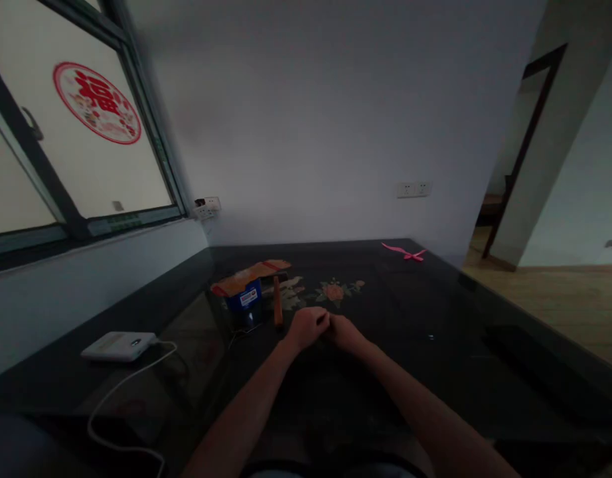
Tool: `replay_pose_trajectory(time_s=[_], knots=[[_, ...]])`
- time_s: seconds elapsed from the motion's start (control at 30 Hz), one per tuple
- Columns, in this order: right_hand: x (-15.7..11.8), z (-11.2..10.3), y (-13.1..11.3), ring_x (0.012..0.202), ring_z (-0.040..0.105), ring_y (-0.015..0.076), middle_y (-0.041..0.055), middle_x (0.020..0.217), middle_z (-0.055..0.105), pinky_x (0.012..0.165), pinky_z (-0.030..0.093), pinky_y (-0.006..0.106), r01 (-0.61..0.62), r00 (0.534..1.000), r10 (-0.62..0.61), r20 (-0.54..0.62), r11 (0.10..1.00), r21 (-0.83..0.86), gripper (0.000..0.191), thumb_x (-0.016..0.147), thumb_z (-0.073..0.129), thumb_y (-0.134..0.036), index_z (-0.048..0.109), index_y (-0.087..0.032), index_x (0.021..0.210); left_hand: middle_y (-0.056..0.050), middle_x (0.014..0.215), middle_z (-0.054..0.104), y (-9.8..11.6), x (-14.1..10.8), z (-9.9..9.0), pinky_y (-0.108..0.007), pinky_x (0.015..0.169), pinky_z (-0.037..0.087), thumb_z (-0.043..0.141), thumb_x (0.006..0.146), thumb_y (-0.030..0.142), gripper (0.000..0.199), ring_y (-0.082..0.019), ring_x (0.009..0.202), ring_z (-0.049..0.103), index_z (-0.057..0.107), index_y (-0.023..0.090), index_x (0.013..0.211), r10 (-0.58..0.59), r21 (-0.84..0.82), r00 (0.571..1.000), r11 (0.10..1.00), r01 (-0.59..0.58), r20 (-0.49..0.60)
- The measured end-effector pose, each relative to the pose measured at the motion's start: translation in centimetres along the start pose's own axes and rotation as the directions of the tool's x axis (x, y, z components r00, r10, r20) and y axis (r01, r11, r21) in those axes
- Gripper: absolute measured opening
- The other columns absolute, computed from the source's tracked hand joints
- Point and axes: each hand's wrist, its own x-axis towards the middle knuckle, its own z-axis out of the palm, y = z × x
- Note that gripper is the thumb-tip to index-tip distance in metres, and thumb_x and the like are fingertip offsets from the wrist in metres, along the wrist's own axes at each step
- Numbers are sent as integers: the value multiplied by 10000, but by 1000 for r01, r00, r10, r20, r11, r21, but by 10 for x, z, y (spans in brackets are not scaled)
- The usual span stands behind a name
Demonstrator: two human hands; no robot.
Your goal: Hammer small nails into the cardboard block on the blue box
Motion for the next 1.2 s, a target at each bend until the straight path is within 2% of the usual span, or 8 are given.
replay_pose_trajectory(time_s=[0.13,0.27,0.37,0.47,0.63,0.77,0.93,1.2], knots=[[-4,-1,-7,830,616,196,94,921,675,692,394,260,52,998,-49,42,997,-64,291,768,541,-166,628,-160,1046,-33,705,638,-17,7,-30,-224,656,382,301,913,336,403,-126,664,568,621,159,745,-100,-74,968,994,85,-231],[-4,-1,-9,841,608,200,78,934,658,692,391,270,79,994,-71,82,992,-102,270,770,560,-205,637,-189,1028,-50,830,656,-67,18,-83,-245,743,412,292,907,388,409,-152,772,588,625,158,846,-217,3,892,971,237,-396],[-3,0,-8,845,604,201,71,920,652,690,390,272,79,993,-69,94,990,-114,268,780,557,-225,632,-198,1035,-69,988,651,-112,24,-123,-295,817,427,324,876,471,431,-191,900,585,584,179,1059,-336,120,871,909,400,-359],[-4,0,-8,852,601,200,72,931,648,693,391,272,85,993,-74,91,989,-120,274,784,553,-227,624,-197,1046,-132,1255,531,-152,23,-144,-454,919,378,417,748,662,689,-323,1148,471,469,218,1272,-469,311,853,795,521,-229],[-5,0,-9,869,601,201,72,963,646,705,397,272,87,993,-76,92,987,-133,287,782,550,-219,615,-197,1061,-181,1487,182,-198,17,-143,-686,928,191,490,525,811,1097,-490,1317,138,137,316,1437,-684,545,728,628,555,48],[-5,0,-10,903,598,201,68,989,645,732,401,275,76,993,-63,100,987,-141,295,785,550,-224,606,-207,1073,-203,1484,169,-219,16,-134,-712,902,178,485,503,820,1123,-522,1297,150,121,314,1437,-733,577,675,589,566,85],[-6,-1,-15,928,597,204,70,1014,643,742,411,288,61,994,-46,102,986,-154,296,793,534,-226,598,-218,1082,-194,1419,328,-225,12,-130,-668,909,234,448,571,792,1017,-475,1245,318,112,360,1428,-730,546,677,606,578,93],[24,13,-54,921,612,212,70,999,655,758,460,341,75,992,-53,112,976,-202,220,863,475,-225,637,-211,1012,-203,1391,357,-221,11,-128,-622,882,302,524,534,763,1047,-474,1220,346,155,354,1425,-729,544,683,594,593,51]])
